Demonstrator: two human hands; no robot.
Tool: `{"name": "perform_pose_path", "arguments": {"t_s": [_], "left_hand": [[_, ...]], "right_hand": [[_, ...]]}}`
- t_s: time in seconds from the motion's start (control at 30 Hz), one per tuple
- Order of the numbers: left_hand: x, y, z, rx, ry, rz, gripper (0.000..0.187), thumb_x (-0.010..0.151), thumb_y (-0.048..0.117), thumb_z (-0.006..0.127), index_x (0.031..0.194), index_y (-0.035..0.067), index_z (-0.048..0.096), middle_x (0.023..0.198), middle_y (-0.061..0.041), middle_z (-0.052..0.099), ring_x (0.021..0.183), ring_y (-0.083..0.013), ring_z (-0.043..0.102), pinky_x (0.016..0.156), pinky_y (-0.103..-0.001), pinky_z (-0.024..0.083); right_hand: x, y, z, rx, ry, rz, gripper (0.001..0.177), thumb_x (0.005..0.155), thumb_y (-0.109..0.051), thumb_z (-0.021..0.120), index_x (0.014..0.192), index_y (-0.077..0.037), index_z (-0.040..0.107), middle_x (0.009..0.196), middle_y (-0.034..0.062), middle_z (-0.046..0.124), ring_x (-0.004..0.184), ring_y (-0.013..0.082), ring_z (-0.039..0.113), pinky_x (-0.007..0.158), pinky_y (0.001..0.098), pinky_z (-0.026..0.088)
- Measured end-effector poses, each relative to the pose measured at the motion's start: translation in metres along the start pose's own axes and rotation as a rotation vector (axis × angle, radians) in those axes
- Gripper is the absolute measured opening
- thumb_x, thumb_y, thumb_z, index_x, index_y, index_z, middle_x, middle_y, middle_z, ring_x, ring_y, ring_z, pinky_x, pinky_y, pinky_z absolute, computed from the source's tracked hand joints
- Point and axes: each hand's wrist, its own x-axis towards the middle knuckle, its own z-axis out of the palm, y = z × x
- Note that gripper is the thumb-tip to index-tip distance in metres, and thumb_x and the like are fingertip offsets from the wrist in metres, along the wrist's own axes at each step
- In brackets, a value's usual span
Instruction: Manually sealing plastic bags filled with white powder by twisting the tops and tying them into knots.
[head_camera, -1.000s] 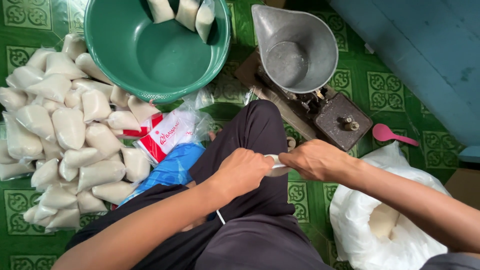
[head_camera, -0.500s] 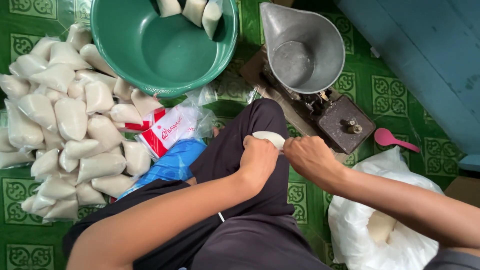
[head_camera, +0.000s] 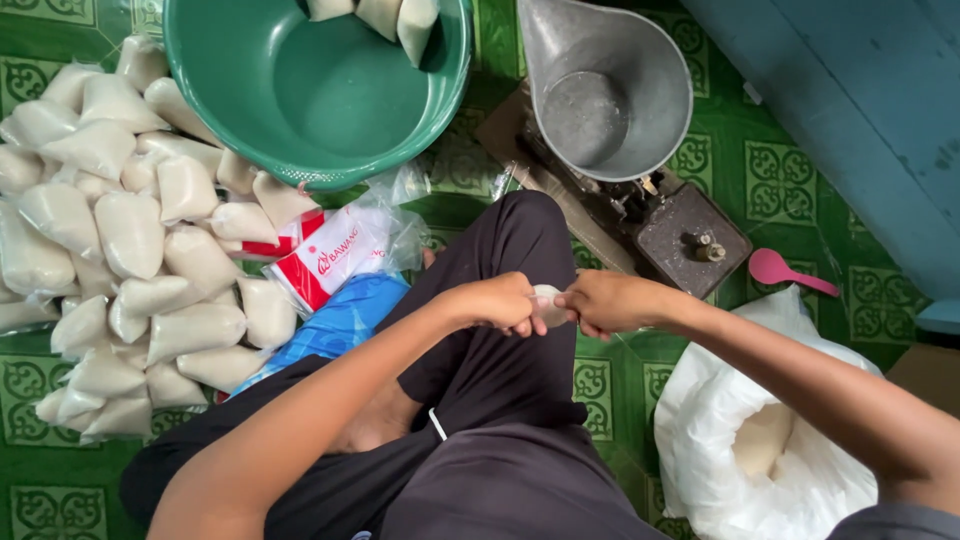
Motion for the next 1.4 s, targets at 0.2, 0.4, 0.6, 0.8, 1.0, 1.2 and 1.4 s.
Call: {"name": "perform_pose_path", "arguments": {"t_s": [0.2, 0.4, 0.6, 0.8, 1.0, 1.2, 1.4], "left_hand": [[-0.011, -0.02, 0.008, -0.553, -0.176, 0.148, 0.039, 0.103, 0.023, 0.043, 0.099, -0.008, 0.067, 0.059, -0.001, 0.048, 0.043, -0.0038, 0.039, 0.04, -0.014, 0.032], [-0.015, -0.026, 0.057, -0.963, 0.0, 0.202, 0.038, 0.105, 0.025, 0.044, 0.101, -0.007, 0.064, 0.058, -0.001, 0.045, 0.041, -0.0053, 0.041, 0.039, -0.015, 0.031], [-0.017, -0.027, 0.101, -1.178, 0.239, 0.249, 0.036, 0.107, 0.025, 0.045, 0.099, -0.005, 0.065, 0.055, -0.004, 0.044, 0.038, -0.0105, 0.043, 0.039, -0.019, 0.033], [0.004, -0.046, 0.129, -0.953, 0.457, 0.264, 0.034, 0.102, 0.024, 0.048, 0.084, 0.005, 0.07, 0.044, -0.003, 0.048, 0.034, -0.0109, 0.045, 0.036, -0.018, 0.033], [0.001, -0.047, 0.134, -0.696, 0.552, 0.204, 0.034, 0.096, 0.03, 0.048, 0.076, 0.014, 0.071, 0.041, 0.002, 0.049, 0.04, -0.0103, 0.042, 0.041, -0.02, 0.033], [-0.042, -0.008, 0.082, -0.29, 0.614, 0.213, 0.035, 0.09, 0.031, 0.046, 0.069, 0.013, 0.069, 0.054, -0.007, 0.062, 0.065, -0.0297, 0.063, 0.064, -0.037, 0.051], [-0.091, 0.077, 0.009, 0.246, 0.558, 0.22, 0.04, 0.088, 0.03, 0.044, 0.077, 0.004, 0.072, 0.076, -0.021, 0.071, 0.086, -0.0432, 0.069, 0.078, -0.053, 0.052]], "right_hand": [[-0.014, 0.008, 0.009, 0.494, -0.095, -0.053, 0.033, 0.101, -0.02, 0.038, 0.077, -0.006, 0.055, 0.053, 0.0088, 0.059, 0.044, 0.0175, 0.062, 0.036, 0.0231, 0.04], [-0.021, 0.02, 0.038, 0.836, 0.022, -0.08, 0.036, 0.102, -0.024, 0.044, 0.082, 0.002, 0.059, 0.053, 0.0119, 0.058, 0.042, 0.0192, 0.06, 0.032, 0.0222, 0.04], [-0.029, 0.019, 0.071, 1.087, 0.173, -0.049, 0.036, 0.099, -0.027, 0.055, 0.084, 0.004, 0.063, 0.059, 0.0157, 0.061, 0.046, 0.0196, 0.059, 0.033, 0.0234, 0.042], [-0.023, 0.019, 0.096, 1.144, 0.291, -0.02, 0.03, 0.096, -0.022, 0.06, 0.08, 0.003, 0.067, 0.059, 0.0148, 0.062, 0.046, 0.0183, 0.059, 0.035, 0.0238, 0.045], [-0.012, 0.024, 0.112, 1.128, 0.359, -0.036, 0.024, 0.091, -0.014, 0.06, 0.078, 0.005, 0.069, 0.059, 0.0148, 0.062, 0.046, 0.0178, 0.06, 0.035, 0.0242, 0.047], [-0.017, 0.016, 0.116, 1.294, 0.42, -0.151, 0.026, 0.096, -0.02, 0.059, 0.085, 0.002, 0.067, 0.062, 0.0107, 0.061, 0.047, 0.0126, 0.054, 0.037, 0.0217, 0.044], [-0.028, -0.021, 0.111, 1.817, 0.317, -0.395, 0.017, 0.1, -0.021, 0.056, 0.097, -0.004, 0.061, 0.072, -0.0024, 0.055, 0.054, 0.0007, 0.046, 0.042, 0.0094, 0.036]]}}
